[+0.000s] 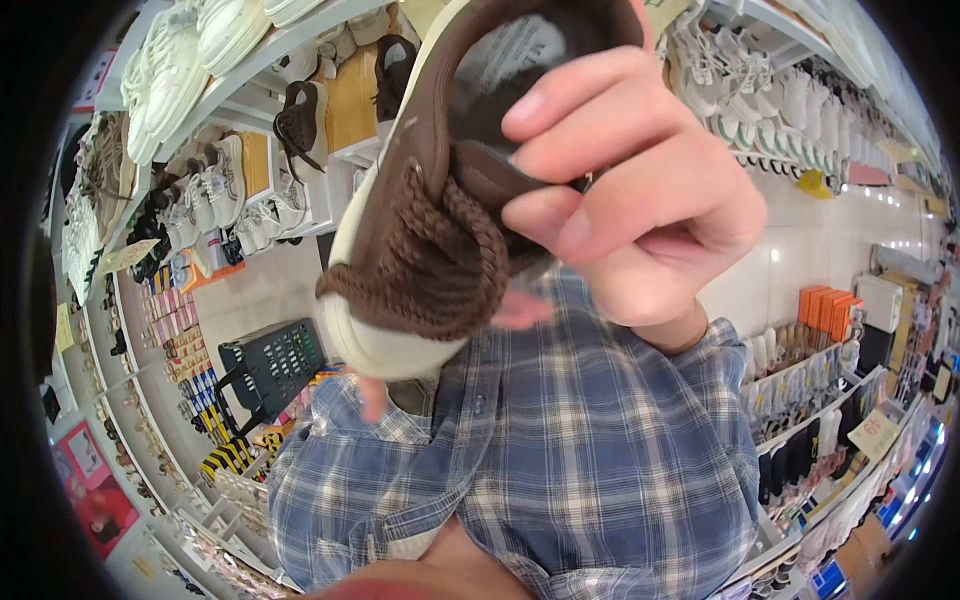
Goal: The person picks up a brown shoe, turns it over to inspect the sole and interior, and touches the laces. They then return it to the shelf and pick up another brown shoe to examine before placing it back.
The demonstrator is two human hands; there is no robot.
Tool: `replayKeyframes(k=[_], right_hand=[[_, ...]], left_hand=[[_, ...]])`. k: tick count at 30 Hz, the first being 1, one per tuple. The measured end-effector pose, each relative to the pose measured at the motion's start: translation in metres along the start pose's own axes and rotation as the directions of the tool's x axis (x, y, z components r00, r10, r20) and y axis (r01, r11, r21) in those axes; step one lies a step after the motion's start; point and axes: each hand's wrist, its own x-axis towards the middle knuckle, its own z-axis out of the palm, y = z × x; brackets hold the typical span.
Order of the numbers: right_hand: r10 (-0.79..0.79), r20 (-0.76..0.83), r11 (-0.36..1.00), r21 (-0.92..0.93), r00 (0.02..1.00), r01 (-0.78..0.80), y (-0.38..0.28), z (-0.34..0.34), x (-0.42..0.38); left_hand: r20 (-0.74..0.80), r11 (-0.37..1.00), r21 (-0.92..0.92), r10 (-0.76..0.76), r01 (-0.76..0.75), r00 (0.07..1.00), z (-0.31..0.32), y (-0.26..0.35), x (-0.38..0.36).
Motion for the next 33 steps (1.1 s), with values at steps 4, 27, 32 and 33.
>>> replayKeyframes(k=[4,27,32,33], right_hand=[[0.055,0.07,0.995,0.083,0.996,-0.061,-0.003,0.007,0.001],[0.35,0.141,0.885,-0.374,0.926,-0.277,-0.014,0.013,0.009],[0.32,0.127,0.926,-0.251,0.939,-0.282,-0.011,0.013,0.004],[0.301,0.154,0.936,-0.24,0.941,-0.26,-0.01,0.011,0.003]], left_hand=[[0.042,0.987,-0.075,-0.137,0.139,0.99,0.002,-0.003,-0.011],[-0.074,0.979,-0.124,-0.171,0.161,0.982,0.004,-0.007,-0.014],[0.052,0.99,-0.079,-0.109,0.113,0.993,-0.004,-0.012,-0.016],[0.086,0.992,-0.078,-0.097,0.104,0.992,-0.006,-0.014,-0.016]])
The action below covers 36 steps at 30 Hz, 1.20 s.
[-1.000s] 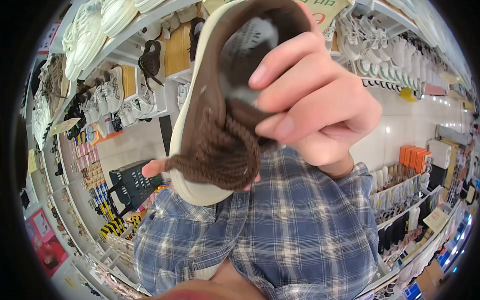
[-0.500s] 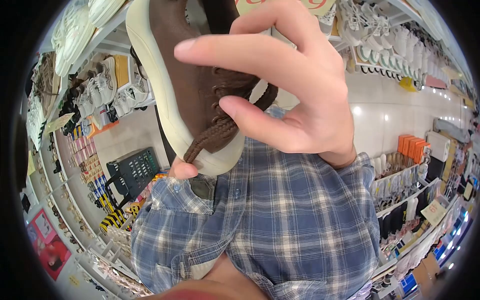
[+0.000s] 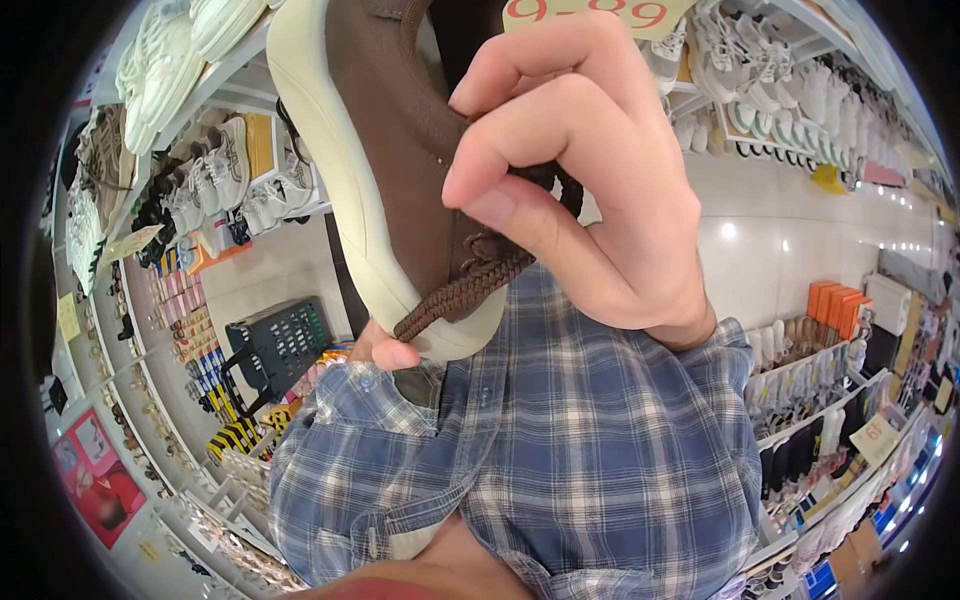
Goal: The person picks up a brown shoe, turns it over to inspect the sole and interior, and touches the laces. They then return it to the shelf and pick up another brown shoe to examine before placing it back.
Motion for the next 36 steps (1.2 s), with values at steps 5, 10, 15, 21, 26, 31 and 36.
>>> replayKeyframes(k=[5,10,15,21,26,31,36], right_hand=[[-0.128,0.033,0.975,0.187,0.991,0.12,0.015,-0.024,0.001],[-0.158,-0.3,0.987,-0.089,0.941,0.137,0.018,-0.019,0.014],[0.232,-0.285,0.94,0.31,0.93,-0.14,-0.01,-0.007,0.047],[0.215,-0.02,0.976,0.054,0.976,-0.213,0.008,-0.005,0.035],[0.246,-0.039,0.969,-0.02,0.968,-0.247,0.0,-0.003,0.043],[0.247,-0.062,0.969,0.032,0.967,-0.245,0.036,0.002,0.036],[0.193,-0.114,0.978,-0.062,0.975,-0.201,0.027,0.013,0.039]], left_hand=[[-0.002,0.999,-0.036,-0.03,0.03,1.0,-0.001,0.009,-0.007],[-0.039,0.998,-0.062,-0.027,0.024,0.999,-0.005,0.019,-0.011],[-0.054,0.998,-0.067,-0.011,0.007,0.998,-0.001,0.021,-0.004],[-0.062,0.997,-0.081,-0.008,0.003,0.998,0.001,0.016,0.003],[-0.057,0.996,-0.093,-0.009,0.004,0.998,0.0,0.012,0.005],[-0.058,0.995,-0.098,-0.001,-0.005,0.998,-0.001,0.009,0.007],[-0.065,0.994,-0.11,0.006,-0.013,0.998,-0.003,0.01,0.006]])
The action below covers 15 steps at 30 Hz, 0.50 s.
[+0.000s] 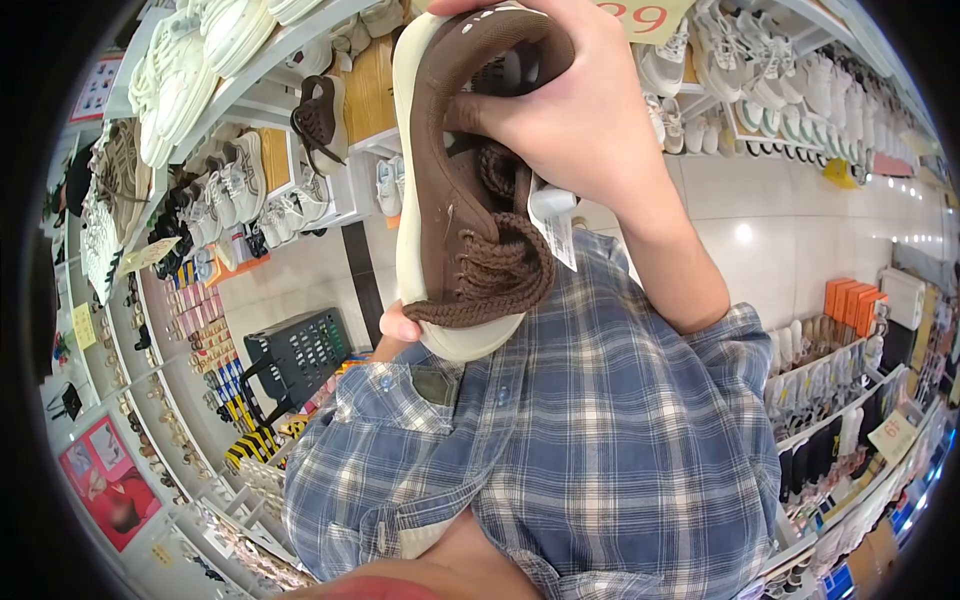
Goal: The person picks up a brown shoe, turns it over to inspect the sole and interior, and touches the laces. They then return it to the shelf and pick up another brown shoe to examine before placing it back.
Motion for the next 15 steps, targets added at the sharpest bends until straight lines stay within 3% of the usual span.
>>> replayKeyframes(k=[5,9,12,15], right_hand=[[0.178,0.039,0.944,0.276,0.983,-0.182,0.004,-0.001,-0.004],[0.154,0.12,0.93,0.319,0.981,-0.185,-0.006,-0.011,-0.002],[0.063,0.167,0.866,0.481,0.984,-0.137,-0.004,-0.012,-0.002],[-0.247,0.151,0.809,0.576,0.957,0.118,0.017,-0.015,0.009]], left_hand=[[-0.014,1.0,-0.009,0.017,-0.017,1.0,-0.002,0.002,0.0],[-0.024,0.999,-0.017,0.043,-0.043,0.999,-0.002,0.001,0.003],[-0.034,0.997,-0.018,0.068,-0.069,0.997,-0.004,0.003,0.001],[-0.062,0.992,-0.019,0.124,-0.125,0.99,-0.004,0.006,0.002]])
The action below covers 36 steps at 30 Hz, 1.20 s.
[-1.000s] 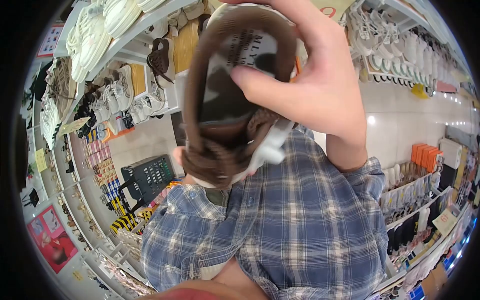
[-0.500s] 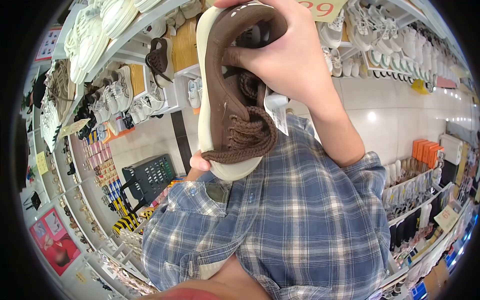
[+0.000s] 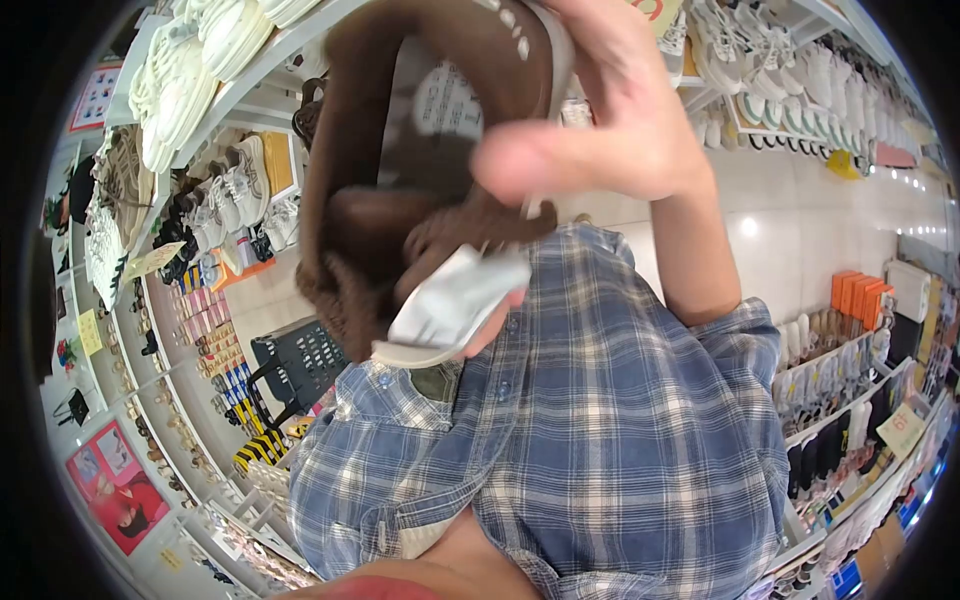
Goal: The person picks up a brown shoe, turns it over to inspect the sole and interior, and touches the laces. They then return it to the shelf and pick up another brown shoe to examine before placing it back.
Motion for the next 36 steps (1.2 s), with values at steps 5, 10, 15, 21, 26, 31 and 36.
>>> replayKeyframes(k=[5,10,15,21,26,31,36], right_hand=[[-0.144,0.336,0.986,0.125,0.931,0.107,0.016,-0.031,-0.009],[-0.272,0.212,0.941,-0.147,0.939,0.305,0.009,-0.027,-0.019],[-0.343,0.101,0.891,-0.28,0.934,0.357,0.009,-0.016,-0.027],[-0.32,0.017,0.917,-0.246,0.947,0.314,0.013,-0.009,-0.036],[-0.107,-0.256,0.941,-0.337,0.961,0.015,0.001,0.003,-0.048],[-0.026,-0.294,0.919,-0.383,0.955,-0.093,-0.015,0.014,-0.044],[0.093,-0.36,0.89,-0.387,0.928,-0.24,-0.019,0.026,-0.041]], left_hand=[[-0.076,0.982,-0.042,0.179,-0.182,0.981,-0.002,0.003,0.015],[-0.147,0.941,-0.132,0.292,-0.311,0.945,-0.011,0.006,0.032],[-0.097,0.897,-0.022,0.437,-0.441,0.894,-0.003,-0.001,0.038],[-0.198,0.823,0.353,0.531,-0.445,0.824,0.0,0.009,0.031],[-0.113,0.76,0.44,0.576,-0.479,0.809,-0.016,0.016,0.033],[-0.007,0.729,0.497,0.545,-0.47,0.838,-0.057,0.017,0.032],[-0.198,0.923,0.214,0.362,-0.32,0.911,-0.057,0.002,0.03]])
